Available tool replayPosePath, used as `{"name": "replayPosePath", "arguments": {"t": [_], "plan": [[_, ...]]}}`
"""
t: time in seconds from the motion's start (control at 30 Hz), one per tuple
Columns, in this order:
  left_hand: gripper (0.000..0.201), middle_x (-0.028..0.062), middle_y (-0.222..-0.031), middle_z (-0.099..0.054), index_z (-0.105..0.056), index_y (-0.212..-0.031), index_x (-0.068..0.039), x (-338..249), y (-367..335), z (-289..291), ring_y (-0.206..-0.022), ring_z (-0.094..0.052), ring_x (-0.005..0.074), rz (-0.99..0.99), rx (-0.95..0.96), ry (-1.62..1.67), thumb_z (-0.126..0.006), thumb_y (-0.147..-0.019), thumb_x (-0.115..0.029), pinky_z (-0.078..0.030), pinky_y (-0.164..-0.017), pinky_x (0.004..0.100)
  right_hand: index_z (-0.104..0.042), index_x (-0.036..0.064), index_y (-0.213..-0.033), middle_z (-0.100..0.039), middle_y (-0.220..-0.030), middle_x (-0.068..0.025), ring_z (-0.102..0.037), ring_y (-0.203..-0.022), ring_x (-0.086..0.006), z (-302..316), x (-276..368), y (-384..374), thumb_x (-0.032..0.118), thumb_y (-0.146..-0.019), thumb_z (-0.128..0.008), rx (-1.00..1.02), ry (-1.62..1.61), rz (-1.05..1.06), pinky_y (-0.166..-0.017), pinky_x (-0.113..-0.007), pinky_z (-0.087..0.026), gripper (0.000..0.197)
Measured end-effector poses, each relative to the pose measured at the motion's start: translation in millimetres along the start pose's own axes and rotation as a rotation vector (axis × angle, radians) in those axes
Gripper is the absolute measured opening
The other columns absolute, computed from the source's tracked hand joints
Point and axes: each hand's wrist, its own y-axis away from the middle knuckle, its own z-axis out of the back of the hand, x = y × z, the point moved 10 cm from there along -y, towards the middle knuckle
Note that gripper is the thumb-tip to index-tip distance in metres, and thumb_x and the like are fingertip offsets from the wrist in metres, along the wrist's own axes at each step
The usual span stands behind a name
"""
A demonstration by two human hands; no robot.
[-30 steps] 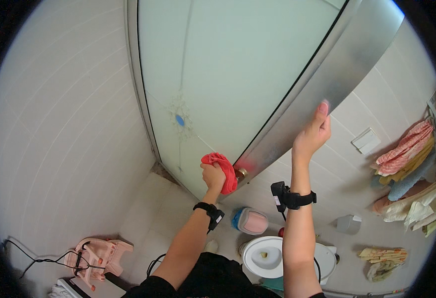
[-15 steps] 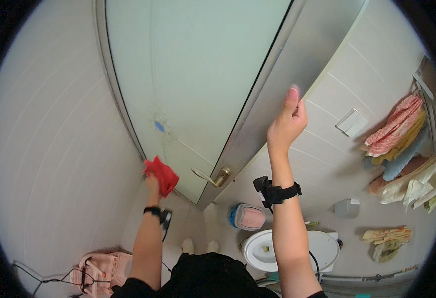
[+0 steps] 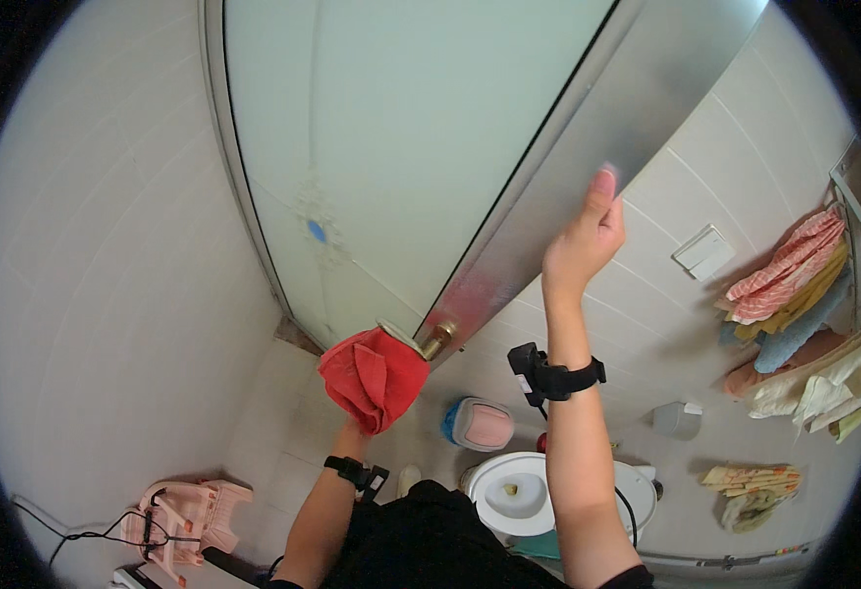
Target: Cleaning the glass bathroom door with a red cloth.
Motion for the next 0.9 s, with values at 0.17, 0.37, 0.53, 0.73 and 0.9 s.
{"name": "replayPosePath", "arguments": {"t": [0.17, 0.37, 0.53, 0.73, 0.9], "plan": [[0.046, 0.0091, -0.129, -0.048, -0.039, -0.131, -0.007, 14.0, 14.5, -8.2, -0.117, -0.047, 0.0241, -0.056, -0.046, 0.025, -0.055, -0.090, -0.022, -0.043, -0.095, 0.0390, -0.042, 0.0021, -0.069, -0.031, -0.060, 0.0055, -0.027, -0.057, -0.0055, 1.1, 3.1, 3.1, 0.037, -0.090, -0.057, 0.038, 0.028, -0.007, -0.048, -0.024, -0.022, 0.043], [0.052, 0.0089, -0.136, -0.042, -0.031, -0.138, -0.009, -25.4, 51.0, -93.9, -0.125, -0.039, 0.0244, -0.418, -0.174, -1.609, -0.052, -0.091, -0.020, -0.034, -0.103, 0.0385, -0.044, 0.0017, -0.069, -0.037, -0.056, 0.0011, -0.031, -0.054, -0.0079, -0.8, 7.5, 2.5, 0.034, -0.088, -0.060, 0.095, -0.012, -0.017, -0.047, -0.026, -0.029, 0.041], [0.054, 0.0093, -0.141, -0.036, -0.026, -0.141, -0.011, -16.2, 73.2, -27.2, -0.128, -0.036, 0.0250, -0.343, -0.075, -0.725, -0.048, -0.093, -0.021, -0.031, -0.106, 0.0373, -0.048, 0.0014, -0.071, -0.045, -0.055, -0.0021, -0.037, -0.052, -0.0102, -4.6, 15.9, 1.9, 0.037, -0.086, -0.062, 0.114, 0.012, -0.049, -0.049, -0.028, -0.035, 0.041], [0.051, 0.0097, -0.142, -0.035, -0.026, -0.141, -0.012, -8.2, 77.2, -37.2, -0.130, -0.033, 0.0256, -0.224, 0.130, -0.006, -0.042, -0.095, -0.027, -0.030, -0.107, 0.0402, -0.049, 0.0013, -0.072, -0.047, -0.055, -0.0005, -0.038, -0.052, -0.0084, -7.4, 17.4, 4.0, 0.038, -0.086, -0.062, 0.137, -0.041, -0.045, -0.049, -0.025, -0.036, 0.042], [0.049, 0.0102, -0.143, -0.034, -0.026, -0.141, -0.011, -10.5, 83.5, -58.4, -0.130, -0.034, 0.0275, -0.345, 0.119, -0.357, -0.039, -0.096, -0.027, -0.029, -0.107, 0.0440, -0.050, 0.0011, -0.075, -0.048, -0.055, -0.0010, -0.040, -0.051, -0.0078, -9.7, 21.9, 3.7, 0.035, -0.088, -0.061, 0.201, -0.036, -0.025, -0.048, -0.024, -0.036, 0.038]]}}
